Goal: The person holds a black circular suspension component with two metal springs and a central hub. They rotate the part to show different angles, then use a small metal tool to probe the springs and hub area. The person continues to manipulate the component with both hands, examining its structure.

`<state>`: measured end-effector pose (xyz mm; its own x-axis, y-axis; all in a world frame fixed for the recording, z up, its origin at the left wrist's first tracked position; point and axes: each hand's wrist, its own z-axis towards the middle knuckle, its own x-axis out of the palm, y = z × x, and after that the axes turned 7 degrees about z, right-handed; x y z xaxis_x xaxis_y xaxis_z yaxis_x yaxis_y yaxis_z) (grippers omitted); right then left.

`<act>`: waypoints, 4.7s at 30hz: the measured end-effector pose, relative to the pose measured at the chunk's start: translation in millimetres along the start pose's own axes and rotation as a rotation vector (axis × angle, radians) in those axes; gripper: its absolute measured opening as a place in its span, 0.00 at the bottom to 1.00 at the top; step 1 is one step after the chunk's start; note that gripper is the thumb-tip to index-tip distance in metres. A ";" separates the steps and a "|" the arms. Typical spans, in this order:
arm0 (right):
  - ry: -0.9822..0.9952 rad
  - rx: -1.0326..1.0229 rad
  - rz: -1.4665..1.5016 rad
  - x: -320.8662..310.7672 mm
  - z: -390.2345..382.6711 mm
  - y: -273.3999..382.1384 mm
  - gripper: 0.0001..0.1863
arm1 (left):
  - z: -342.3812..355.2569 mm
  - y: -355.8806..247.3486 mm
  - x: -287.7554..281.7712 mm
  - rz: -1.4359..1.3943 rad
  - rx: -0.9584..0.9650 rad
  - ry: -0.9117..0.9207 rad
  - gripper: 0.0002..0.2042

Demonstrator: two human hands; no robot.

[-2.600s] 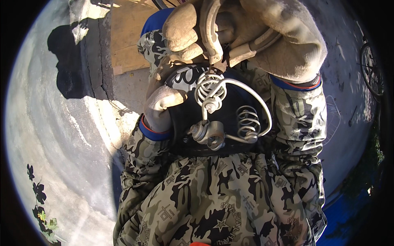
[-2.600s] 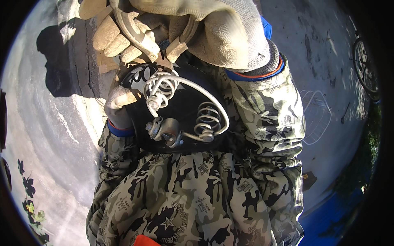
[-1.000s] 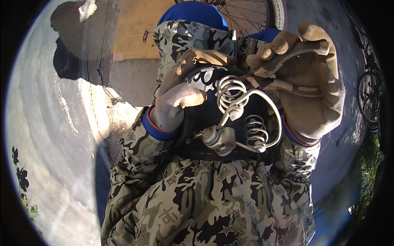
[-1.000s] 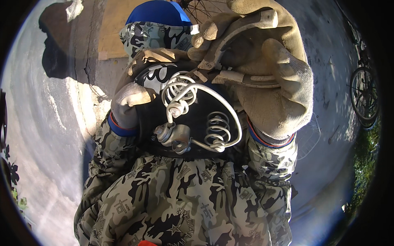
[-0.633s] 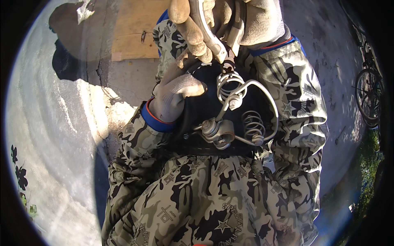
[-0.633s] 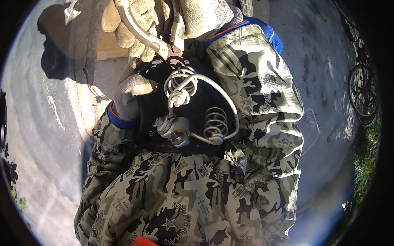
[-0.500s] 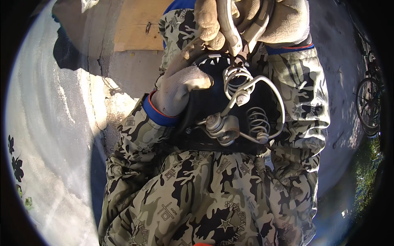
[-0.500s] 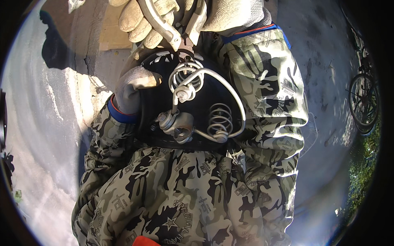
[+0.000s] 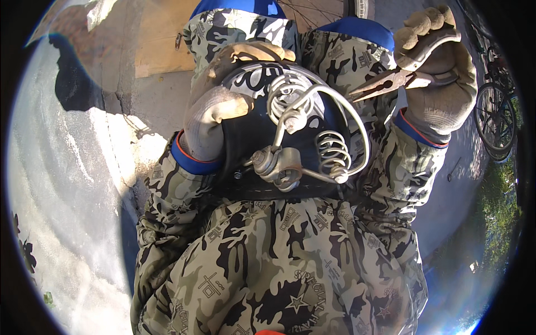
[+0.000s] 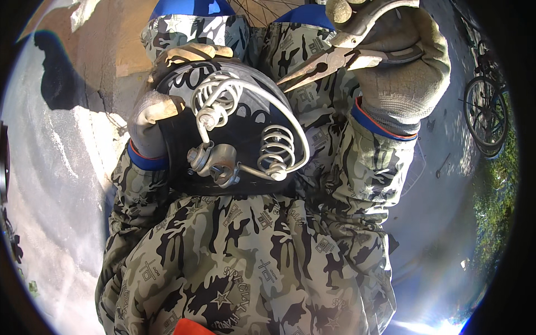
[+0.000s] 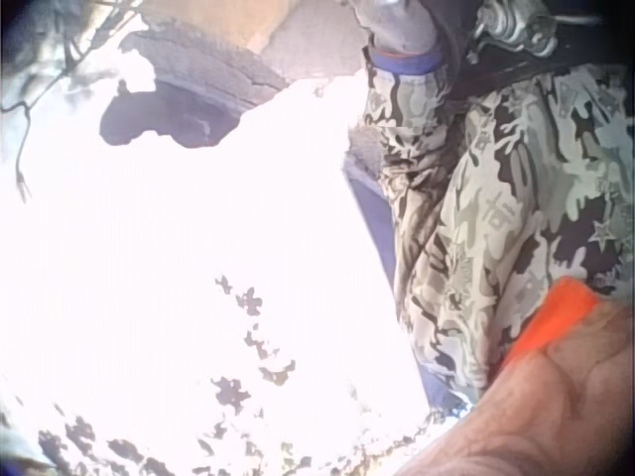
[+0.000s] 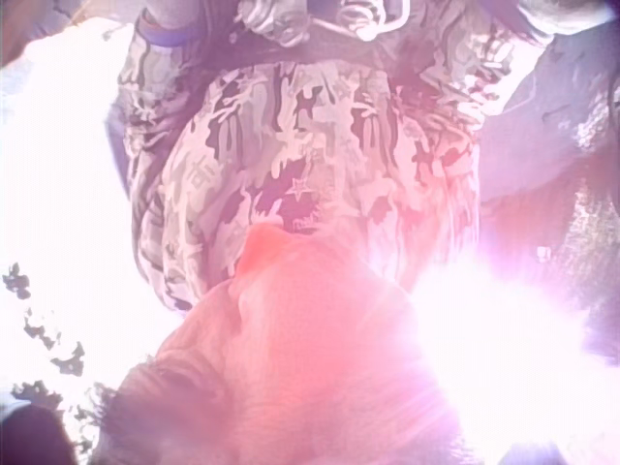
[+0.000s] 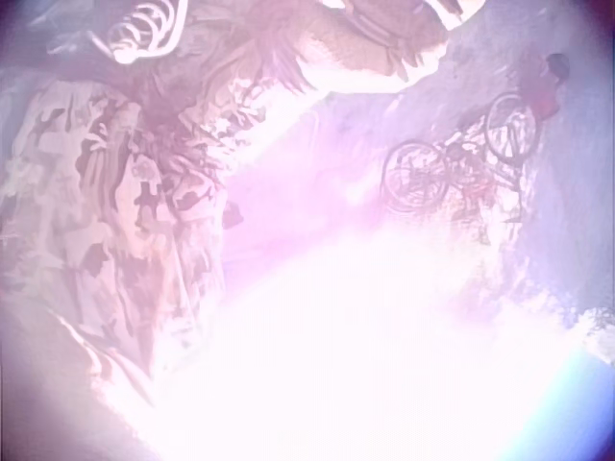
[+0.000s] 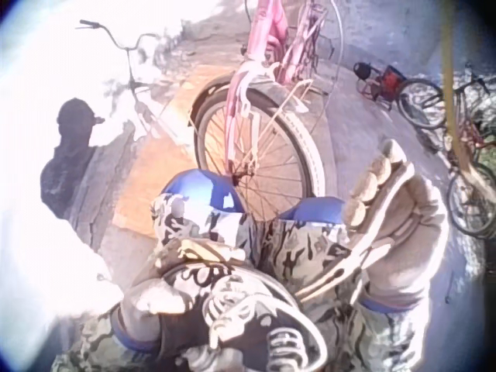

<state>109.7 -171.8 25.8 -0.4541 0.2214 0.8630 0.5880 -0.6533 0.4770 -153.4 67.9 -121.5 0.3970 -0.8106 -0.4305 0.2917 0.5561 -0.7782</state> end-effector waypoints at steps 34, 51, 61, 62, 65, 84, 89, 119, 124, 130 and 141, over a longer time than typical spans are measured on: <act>0.048 -0.157 -0.179 29.1 -120.1 -39.5 0.35 | 64.3 -49.7 -12.9 -1.022 -0.546 0.018 0.29; 0.148 -0.112 -0.191 20.0 -90.7 -50.1 0.31 | 47.2 -36.9 -14.1 -0.610 -0.455 0.036 0.21; -0.013 0.322 0.232 -0.5 -2.9 -70.2 0.31 | 6.9 -17.4 -42.0 0.130 -0.215 -0.039 0.17; 0.008 0.278 0.178 4.6 -6.9 -67.8 0.34 | 5.8 -16.7 -42.4 0.136 -0.219 -0.037 0.17; 0.012 0.139 0.091 20.1 -17.8 -55.8 0.41 | 5.7 -16.8 -39.3 0.142 -0.205 -0.039 0.15; 0.176 0.005 -0.268 6.6 -66.1 -44.8 0.39 | 20.2 -16.8 -19.5 0.034 -0.202 -0.022 0.08; 0.136 0.403 -0.070 6.8 0.7 -71.1 0.40 | -0.5 -9.8 -43.2 0.176 -0.171 -0.058 0.07; -0.026 0.390 0.065 8.7 8.6 -72.1 0.30 | -0.2 -7.6 -44.0 0.352 -0.110 -0.061 0.05; -0.001 0.192 0.104 21.4 -10.3 -56.6 0.38 | -0.1 -13.6 -42.8 0.281 -0.124 -0.089 0.05; -0.115 0.051 -0.390 42.5 -47.2 -41.0 0.44 | 4.1 -14.0 -38.2 0.266 -0.113 -0.068 0.03; -0.128 -0.045 -0.491 42.9 -84.4 -42.2 0.46 | 19.8 -15.1 -27.0 0.131 -0.129 -0.017 0.04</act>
<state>8.9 -195.8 28.6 -0.5823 0.5953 0.5536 0.2951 -0.4798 0.8263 -151.4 85.1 -89.1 0.4397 -0.7287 -0.5251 0.1229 0.6280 -0.7685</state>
